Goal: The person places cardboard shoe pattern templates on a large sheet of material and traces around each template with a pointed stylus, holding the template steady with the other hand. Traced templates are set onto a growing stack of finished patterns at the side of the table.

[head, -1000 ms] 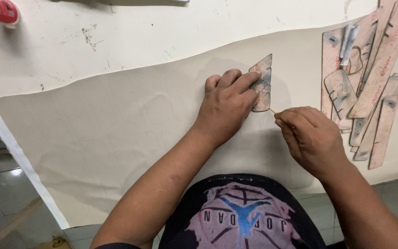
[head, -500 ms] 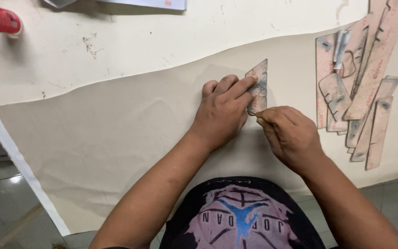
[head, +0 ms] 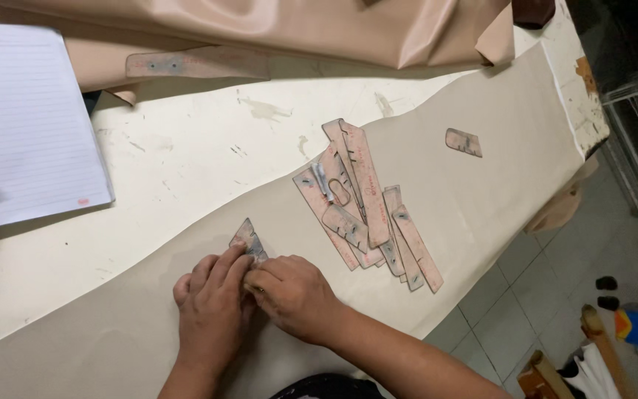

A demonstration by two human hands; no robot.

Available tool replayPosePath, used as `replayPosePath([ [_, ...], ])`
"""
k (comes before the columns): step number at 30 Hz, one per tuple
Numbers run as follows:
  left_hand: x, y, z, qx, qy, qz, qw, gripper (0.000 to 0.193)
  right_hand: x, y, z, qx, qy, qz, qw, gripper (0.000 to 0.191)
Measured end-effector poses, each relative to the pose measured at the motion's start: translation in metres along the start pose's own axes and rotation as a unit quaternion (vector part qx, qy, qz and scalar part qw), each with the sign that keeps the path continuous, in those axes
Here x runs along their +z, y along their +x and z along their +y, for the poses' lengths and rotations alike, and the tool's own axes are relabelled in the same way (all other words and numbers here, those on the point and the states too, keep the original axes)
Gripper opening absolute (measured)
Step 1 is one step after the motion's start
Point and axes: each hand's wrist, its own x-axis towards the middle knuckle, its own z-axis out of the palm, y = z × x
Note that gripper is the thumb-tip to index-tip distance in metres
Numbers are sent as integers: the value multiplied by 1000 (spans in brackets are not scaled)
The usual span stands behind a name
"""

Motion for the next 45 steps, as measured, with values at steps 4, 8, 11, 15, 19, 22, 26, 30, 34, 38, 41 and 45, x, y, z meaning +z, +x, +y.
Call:
replayPosePath([
  [4, -2, 8, 0, -72, -54, -56, 994, 72, 1, 5, 5, -4, 1, 16, 1000, 20],
  [8, -7, 14, 5, -92, -49, -70, 992, 75, 4, 10, 11, -5, 17, 37, 999, 23],
  [11, -5, 14, 1, -88, -51, -72, 992, 73, 9, 9, 16, -9, 34, 61, 997, 23],
  [15, -1, 8, -14, -30, -64, -24, 997, 68, 11, 10, 29, 110, 81, 51, 989, 6],
  [19, -1, 3, -20, 41, -24, 29, 998, 41, 6, 9, 40, 177, 77, 66, 979, 11],
  [22, -3, 3, -20, 40, -27, 28, 998, 37, 9, 9, 41, 193, 92, 47, 976, 14],
  [26, -5, 3, -21, 45, -17, 29, 998, 36, 16, 12, 40, 173, 93, 32, 980, 14],
  [30, -4, 3, -22, 41, -21, 28, 999, 34, 18, 15, 38, 141, 15, 30, 989, 12],
  [34, -4, 4, -22, 35, -26, 16, 999, 31, 21, 19, 32, 61, -20, 40, 997, 10],
  [38, -5, 1, -23, 39, -16, 23, 999, 30, 22, 16, 35, 143, 31, -6, 989, 10],
  [41, -4, -5, -26, 55, -6, 16, 998, 37, 13, 4, 49, 176, 123, 28, 976, 15],
  [45, -10, -37, -32, 81, -25, 10, 996, 49, 6, -26, 68, 165, -109, 42, 979, 19],
])
